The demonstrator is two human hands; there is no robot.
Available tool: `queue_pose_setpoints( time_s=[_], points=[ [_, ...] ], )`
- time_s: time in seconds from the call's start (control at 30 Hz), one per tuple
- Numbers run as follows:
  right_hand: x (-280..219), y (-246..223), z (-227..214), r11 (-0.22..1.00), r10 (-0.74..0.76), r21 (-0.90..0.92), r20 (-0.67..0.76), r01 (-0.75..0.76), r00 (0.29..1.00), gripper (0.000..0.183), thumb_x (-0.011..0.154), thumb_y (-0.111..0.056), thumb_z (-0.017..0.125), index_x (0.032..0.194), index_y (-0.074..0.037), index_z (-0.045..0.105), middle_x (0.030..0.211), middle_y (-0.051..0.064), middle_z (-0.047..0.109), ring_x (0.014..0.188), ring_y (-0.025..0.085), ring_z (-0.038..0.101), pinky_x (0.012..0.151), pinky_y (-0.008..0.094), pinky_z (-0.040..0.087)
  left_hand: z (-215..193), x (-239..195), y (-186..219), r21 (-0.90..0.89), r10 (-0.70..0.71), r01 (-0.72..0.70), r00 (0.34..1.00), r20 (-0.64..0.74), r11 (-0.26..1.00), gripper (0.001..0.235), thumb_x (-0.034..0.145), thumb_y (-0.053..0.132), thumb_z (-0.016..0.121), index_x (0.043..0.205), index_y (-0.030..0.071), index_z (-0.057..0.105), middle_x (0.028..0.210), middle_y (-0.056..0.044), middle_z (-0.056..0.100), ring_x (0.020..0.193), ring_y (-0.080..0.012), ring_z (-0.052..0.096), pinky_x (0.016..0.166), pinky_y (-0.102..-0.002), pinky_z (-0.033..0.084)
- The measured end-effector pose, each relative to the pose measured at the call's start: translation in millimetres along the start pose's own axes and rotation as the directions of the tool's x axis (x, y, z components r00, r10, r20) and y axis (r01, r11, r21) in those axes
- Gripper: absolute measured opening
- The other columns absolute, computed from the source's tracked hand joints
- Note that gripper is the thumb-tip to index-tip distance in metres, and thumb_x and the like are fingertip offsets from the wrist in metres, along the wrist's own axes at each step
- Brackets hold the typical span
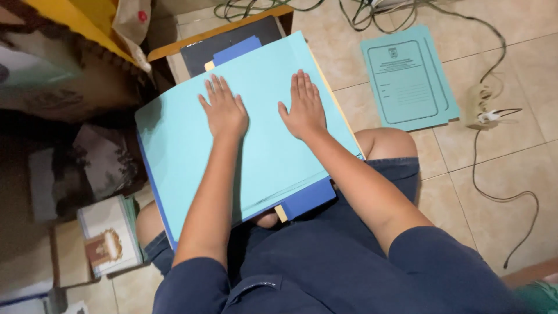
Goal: Pressing and smoothing a stack of light blue folders to flatten them and ensure documents are properly seated inside.
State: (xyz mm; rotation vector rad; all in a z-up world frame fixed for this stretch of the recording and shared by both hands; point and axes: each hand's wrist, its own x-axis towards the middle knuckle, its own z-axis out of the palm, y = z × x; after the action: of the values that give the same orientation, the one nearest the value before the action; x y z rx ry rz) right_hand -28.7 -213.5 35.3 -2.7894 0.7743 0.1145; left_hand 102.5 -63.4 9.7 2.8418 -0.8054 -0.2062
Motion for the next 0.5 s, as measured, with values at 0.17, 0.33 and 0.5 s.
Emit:
queue_pose_setpoints(
  time_s=[0.17,0.33,0.5],
  points=[
    [9.0,14.8,29.3,0.998,-0.062,0.010,-0.122,0.063,0.991,0.078,0.106,-0.044,0.043,0.161,0.006,0.020,0.170,0.023,0.014,0.159,0.031,0.010,0.129,0.044,0.007,13.0,-103.2,23.5,-0.044,0.162,-0.164,0.986,-0.049,0.985,0.061,0.106,0.031,0.032,0.159,0.002,0.031,0.167,-0.022,0.023,0.156,-0.0393,0.015,0.123,-0.061,0.010],
    [5.2,20.8,34.4,0.995,-0.101,-0.021,-0.211,0.099,0.972,0.076,0.107,-0.041,0.045,0.160,0.009,0.022,0.169,0.022,0.015,0.157,0.029,0.010,0.127,0.042,0.009,25.4,-150.5,26.2,-0.065,0.277,-0.291,0.946,-0.167,0.954,0.059,0.103,0.028,0.042,0.156,0.001,0.038,0.164,-0.022,0.031,0.153,-0.0410,0.023,0.120,-0.063,0.018],
    [-12.7,20.8,32.0,0.982,-0.176,0.016,-0.303,0.190,0.937,0.067,0.103,-0.030,0.056,0.155,0.008,0.035,0.165,0.021,0.029,0.154,0.030,0.024,0.125,0.042,0.020,48.2,-89.2,9.8,-0.017,0.128,-0.134,0.973,-0.193,0.991,0.058,0.106,0.028,0.038,0.157,0.001,0.035,0.164,-0.023,0.030,0.151,-0.0427,0.023,0.118,-0.064,0.017]
  ],
)
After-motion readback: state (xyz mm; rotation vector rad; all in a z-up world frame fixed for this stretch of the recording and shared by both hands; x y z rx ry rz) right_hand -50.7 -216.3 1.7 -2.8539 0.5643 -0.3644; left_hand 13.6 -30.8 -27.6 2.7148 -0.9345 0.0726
